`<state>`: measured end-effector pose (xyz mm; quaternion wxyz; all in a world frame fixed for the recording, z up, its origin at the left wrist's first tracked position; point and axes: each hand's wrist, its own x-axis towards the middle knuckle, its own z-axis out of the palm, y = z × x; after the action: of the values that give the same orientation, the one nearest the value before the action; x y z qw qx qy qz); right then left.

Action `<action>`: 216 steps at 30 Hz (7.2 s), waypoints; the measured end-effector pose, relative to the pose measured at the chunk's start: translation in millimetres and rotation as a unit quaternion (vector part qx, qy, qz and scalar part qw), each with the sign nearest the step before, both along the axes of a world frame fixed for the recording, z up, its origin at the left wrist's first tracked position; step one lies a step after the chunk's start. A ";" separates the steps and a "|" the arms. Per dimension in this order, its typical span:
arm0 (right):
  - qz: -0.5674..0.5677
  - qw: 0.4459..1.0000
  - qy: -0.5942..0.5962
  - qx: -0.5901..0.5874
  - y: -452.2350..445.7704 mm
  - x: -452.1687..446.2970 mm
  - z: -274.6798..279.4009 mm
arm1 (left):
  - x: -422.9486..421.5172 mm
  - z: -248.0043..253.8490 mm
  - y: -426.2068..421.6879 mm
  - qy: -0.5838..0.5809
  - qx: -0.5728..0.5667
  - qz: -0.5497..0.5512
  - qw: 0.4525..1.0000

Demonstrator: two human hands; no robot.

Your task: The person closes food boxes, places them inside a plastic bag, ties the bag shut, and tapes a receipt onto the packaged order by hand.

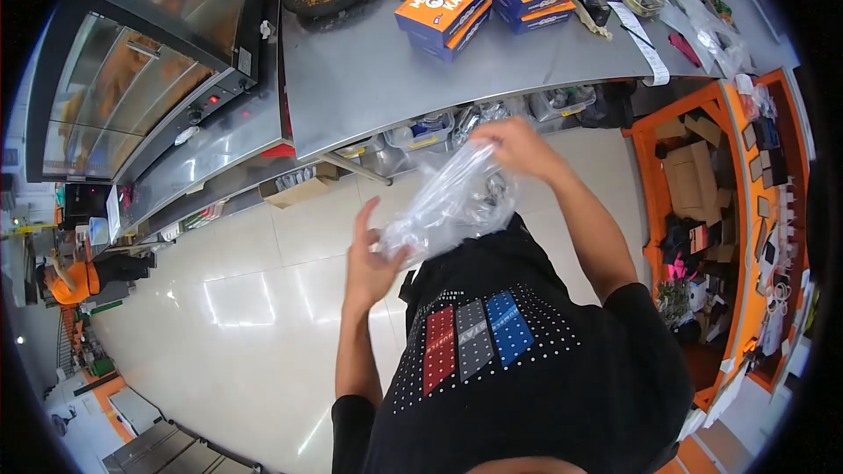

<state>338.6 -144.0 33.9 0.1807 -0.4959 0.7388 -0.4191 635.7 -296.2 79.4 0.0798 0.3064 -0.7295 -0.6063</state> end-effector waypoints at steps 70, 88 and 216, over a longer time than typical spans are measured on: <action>0.125 0.938 -0.315 -0.079 1.4 -164.5 -20.0 | -207.5 5.0 -94.1 -0.244 -0.490 0.035 0.836; 0.091 0.964 0.071 0.240 -74.2 -155.3 25.7 | -190.3 -27.0 -198.3 -0.363 -0.339 -0.118 0.860; 0.028 0.954 0.213 0.208 -133.9 -265.0 141.3 | -133.4 36.4 -216.9 -0.259 -0.540 -0.043 0.800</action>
<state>73.6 -277.9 175.2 0.1299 -0.5458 0.8166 -0.1359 502.3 -513.1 115.8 0.0140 0.3273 -0.9447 -0.0150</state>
